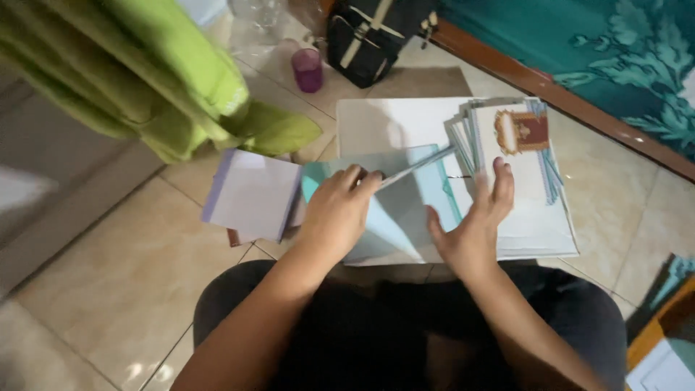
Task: Folding paper sheets and inserting them into a document folder while sitting on the floor.
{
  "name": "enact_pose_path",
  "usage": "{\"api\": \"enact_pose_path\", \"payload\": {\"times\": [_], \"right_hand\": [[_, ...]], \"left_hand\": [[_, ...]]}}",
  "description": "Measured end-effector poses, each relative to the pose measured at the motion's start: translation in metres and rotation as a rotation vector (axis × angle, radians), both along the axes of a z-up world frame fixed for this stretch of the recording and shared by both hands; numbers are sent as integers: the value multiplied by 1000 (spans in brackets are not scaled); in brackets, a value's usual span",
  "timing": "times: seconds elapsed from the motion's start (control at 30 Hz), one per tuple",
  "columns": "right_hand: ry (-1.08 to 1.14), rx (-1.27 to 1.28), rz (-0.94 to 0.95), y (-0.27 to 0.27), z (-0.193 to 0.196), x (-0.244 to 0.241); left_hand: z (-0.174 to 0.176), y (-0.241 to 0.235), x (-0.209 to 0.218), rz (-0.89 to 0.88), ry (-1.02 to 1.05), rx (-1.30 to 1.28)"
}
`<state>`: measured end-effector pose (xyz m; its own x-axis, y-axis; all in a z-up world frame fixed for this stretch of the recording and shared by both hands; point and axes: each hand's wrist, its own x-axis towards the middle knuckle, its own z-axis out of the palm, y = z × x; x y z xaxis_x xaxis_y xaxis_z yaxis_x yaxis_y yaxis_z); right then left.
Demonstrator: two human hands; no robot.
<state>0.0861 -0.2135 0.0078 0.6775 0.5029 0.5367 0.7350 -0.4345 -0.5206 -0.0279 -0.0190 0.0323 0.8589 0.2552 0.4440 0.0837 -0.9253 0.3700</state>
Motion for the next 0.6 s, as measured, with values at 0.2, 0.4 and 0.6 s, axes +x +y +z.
{"api": "enact_pose_path", "payload": {"times": [0.2, 0.4, 0.6], "right_hand": [[-487, -263, 50, -7, 16, -4], [-221, -72, 111, -18, -5, 29], [187, 334, 29, -72, -15, 121]], "left_hand": [[28, -17, -13, -153, -198, 341], [23, -5, -5, 13, -415, 130], [18, -1, 0, 70, -460, -116]]}}
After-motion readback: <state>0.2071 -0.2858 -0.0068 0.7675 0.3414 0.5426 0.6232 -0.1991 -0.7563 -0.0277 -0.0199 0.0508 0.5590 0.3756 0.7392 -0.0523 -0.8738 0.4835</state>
